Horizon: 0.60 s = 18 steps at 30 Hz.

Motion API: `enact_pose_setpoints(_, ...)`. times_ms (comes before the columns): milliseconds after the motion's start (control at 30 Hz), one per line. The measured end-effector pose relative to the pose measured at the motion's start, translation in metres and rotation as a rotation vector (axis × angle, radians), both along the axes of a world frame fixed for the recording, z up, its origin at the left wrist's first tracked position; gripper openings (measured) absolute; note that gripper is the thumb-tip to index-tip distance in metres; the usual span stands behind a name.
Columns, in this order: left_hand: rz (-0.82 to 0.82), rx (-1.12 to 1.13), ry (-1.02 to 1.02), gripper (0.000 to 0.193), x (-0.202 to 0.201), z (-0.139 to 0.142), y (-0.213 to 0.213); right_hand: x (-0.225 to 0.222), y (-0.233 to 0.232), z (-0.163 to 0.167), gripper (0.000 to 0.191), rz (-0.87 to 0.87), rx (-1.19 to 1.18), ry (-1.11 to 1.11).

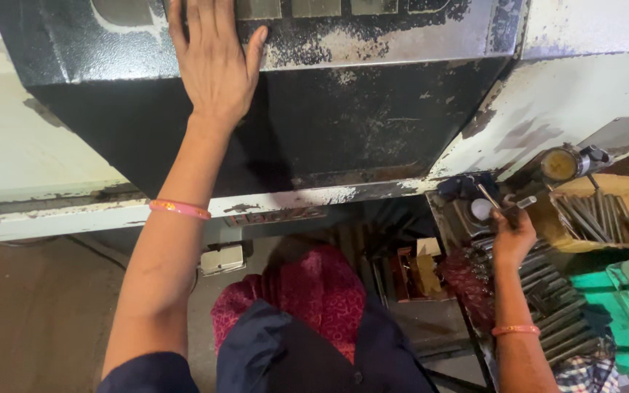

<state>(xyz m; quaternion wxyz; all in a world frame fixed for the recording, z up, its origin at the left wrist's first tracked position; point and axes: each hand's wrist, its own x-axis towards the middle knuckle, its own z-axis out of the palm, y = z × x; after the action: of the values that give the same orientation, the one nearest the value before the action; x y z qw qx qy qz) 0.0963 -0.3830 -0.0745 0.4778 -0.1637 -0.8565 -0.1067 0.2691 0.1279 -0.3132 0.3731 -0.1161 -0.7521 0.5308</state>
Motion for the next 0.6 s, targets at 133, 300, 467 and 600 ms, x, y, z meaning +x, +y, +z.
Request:
enact_pose_setpoints(133,0.001,-0.025,0.015,0.059,-0.001,-0.005,0.001,-0.01,-0.007,0.002,0.029,-0.052,-0.12,-0.073)
enact_pose_setpoints(300,0.002,-0.041,0.025,0.058,0.0,-0.005,0.001,-0.019,-0.019,-0.004,0.029,-0.079,-0.048,-0.048)
enact_pose_setpoints(467,0.009,-0.043,0.029,0.058,0.001,-0.008,0.0,-0.022,-0.018,-0.006,0.027,-0.052,-0.113,0.047)
enact_pose_setpoints(600,0.032,-0.057,0.039,0.056,0.001,-0.01,0.0,-0.024,-0.014,-0.003,0.023,-0.073,-0.104,0.011)
